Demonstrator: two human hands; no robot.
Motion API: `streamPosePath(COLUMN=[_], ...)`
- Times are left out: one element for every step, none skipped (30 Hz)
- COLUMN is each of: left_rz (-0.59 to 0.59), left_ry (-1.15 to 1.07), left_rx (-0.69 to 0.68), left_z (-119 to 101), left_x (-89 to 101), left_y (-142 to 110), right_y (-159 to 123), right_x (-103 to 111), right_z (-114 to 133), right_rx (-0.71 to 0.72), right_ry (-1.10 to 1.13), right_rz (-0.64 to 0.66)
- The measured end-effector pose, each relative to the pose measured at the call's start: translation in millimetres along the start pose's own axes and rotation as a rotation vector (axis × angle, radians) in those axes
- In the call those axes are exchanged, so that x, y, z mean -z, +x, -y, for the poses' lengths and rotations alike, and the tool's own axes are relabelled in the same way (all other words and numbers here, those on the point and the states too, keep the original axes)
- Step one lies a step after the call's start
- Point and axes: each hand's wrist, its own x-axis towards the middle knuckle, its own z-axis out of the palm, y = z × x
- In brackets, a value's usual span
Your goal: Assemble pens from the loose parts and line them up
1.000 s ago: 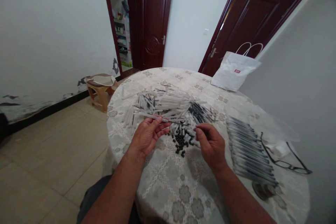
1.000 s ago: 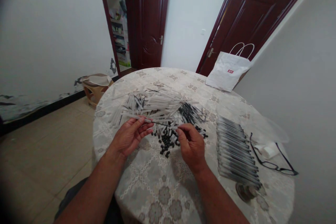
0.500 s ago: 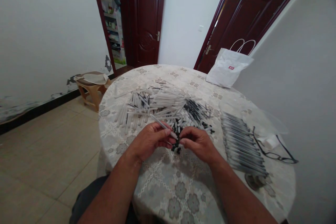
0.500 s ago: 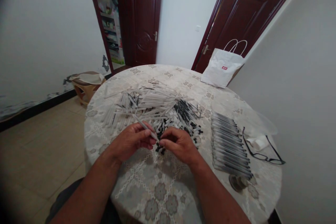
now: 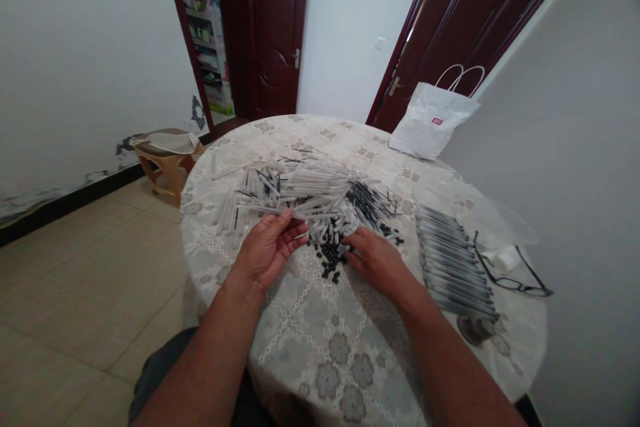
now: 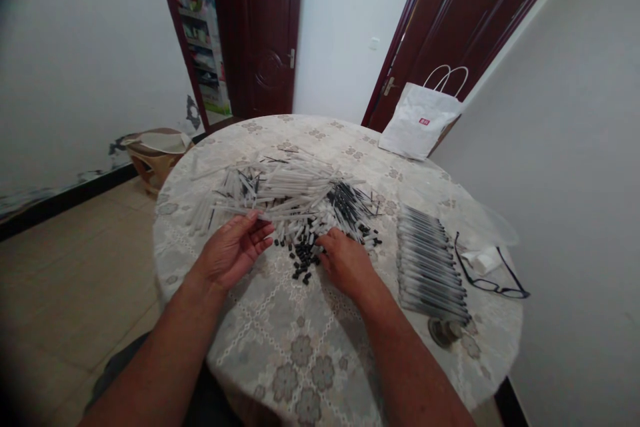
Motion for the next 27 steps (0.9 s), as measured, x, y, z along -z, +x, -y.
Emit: streamPosePath(left_rz=[0.002, 0.002, 0.002, 0.002, 0.002, 0.003, 0.004, 0.004, 0.005, 0.006, 0.005, 0.003, 0.0, -0.003, -0.006, -0.008, -0.007, -0.006, -0.005, -0.005, -0.005, -0.005, -0.003, -0.002, 0.001, 0.003, 0.004], left_ry=[0.003, 0.004, 0.006, 0.006, 0.008, 0.011, 0.015, 0.021, 0.029, 0.036, 0.042, 0.046, 0.051, 0.055, 0.06, 0.065, 0.07, 0.074, 0.077, 0.078, 0.078, 0.078, 0.078, 0.077, 0.076, 0.075, 0.075], left_rx=[-0.002, -0.002, -0.002, -0.001, 0.001, 0.001, 0.002, 0.001, 0.002, 0.004, 0.007, 0.009, 0.011, 0.012, 0.012, 0.012, 0.012, 0.013, 0.014, 0.016, 0.019, 0.022, 0.026, 0.028, 0.028, 0.025, 0.021], left_z=[0.1, 0.1, -0.1, -0.2, -0.4, -0.6, -0.8, -1.0, -1.1, -1.1, -1.2, -1.2, -1.2, -1.2, -1.1, -1.1, -1.1, -1.1, -1.1, -1.2, -1.2, -1.2, -1.2, -1.1, -1.0, -0.7, -0.4], left_x=[-0.2, -0.4, -0.6, -1.0, -1.5, -2.1, -2.7, -3.2, -3.7, -4.1, -4.4, -4.6, -4.6, -4.6, -4.6, -4.6, -4.6, -4.6, -4.8, -5.0, -5.2, -5.4, -5.6, -5.6, -5.5, -5.2, -4.8], left_y=[-0.1, -0.3, -0.4, -0.6, -0.8, -0.9, -1.1, -1.3, -1.5, -1.7, -1.9, -2.0, -2.1, -2.1, -2.1, -2.0, -1.9, -1.9, -1.9, -2.1, -2.3, -2.5, -2.8, -2.9, -3.0, -2.9, -2.7], right_y=[0.6, 1.2, 1.8, 2.3, 2.7, 3.1, 3.3, 3.4, 3.5, 3.4, 3.3, 3.1, 2.9, 2.8, 2.7, 2.8, 2.9, 3.2, 3.4, 3.5, 3.5, 3.4, 3.0, 2.4, 1.7, 0.9, 0.1], right_x=[0.0, 0.1, 0.3, 0.5, 0.5, 0.4, 0.3, 0.2, 0.1, 0.1, 0.2, 0.3, 0.6, 0.8, 1.0, 1.1, 1.2, 1.3, 1.5, 1.6, 1.9, 2.3, 2.8, 3.4, 4.0, 4.8, 5.7], right_z=[1.2, 1.7, 1.5, 1.0, 0.5, 0.1, 0.1, 0.4, 1.0, 1.7, 2.5, 3.2, 3.9, 4.5, 5.1, 5.6, 6.1, 6.6, 7.0, 7.2, 7.3, 7.1, 6.8, 6.6, 6.5, 6.7, 7.4], right_rx=[-0.016, -0.032, -0.045, -0.056, -0.065, -0.075, -0.084, -0.092, -0.098, -0.099, -0.099, -0.097, -0.093, -0.087, -0.081, -0.073, -0.067, -0.063, -0.063, -0.066, -0.071, -0.074, -0.073, -0.067, -0.059, -0.05, -0.039], right_ry=[-0.021, -0.037, -0.05, -0.06, -0.069, -0.078, -0.088, -0.098, -0.108, -0.116, -0.124, -0.129, -0.132, -0.131, -0.128, -0.124, -0.121, -0.12, -0.123, -0.128, -0.134, -0.138, -0.138, -0.133, -0.125, -0.115, -0.106], right_rz=[0.012, 0.021, 0.031, 0.04, 0.047, 0.052, 0.056, 0.058, 0.056, 0.052, 0.045, 0.04, 0.038, 0.042, 0.05, 0.06, 0.071, 0.081, 0.088, 0.092, 0.094, 0.094, 0.092, 0.087, 0.081, 0.072, 0.061])
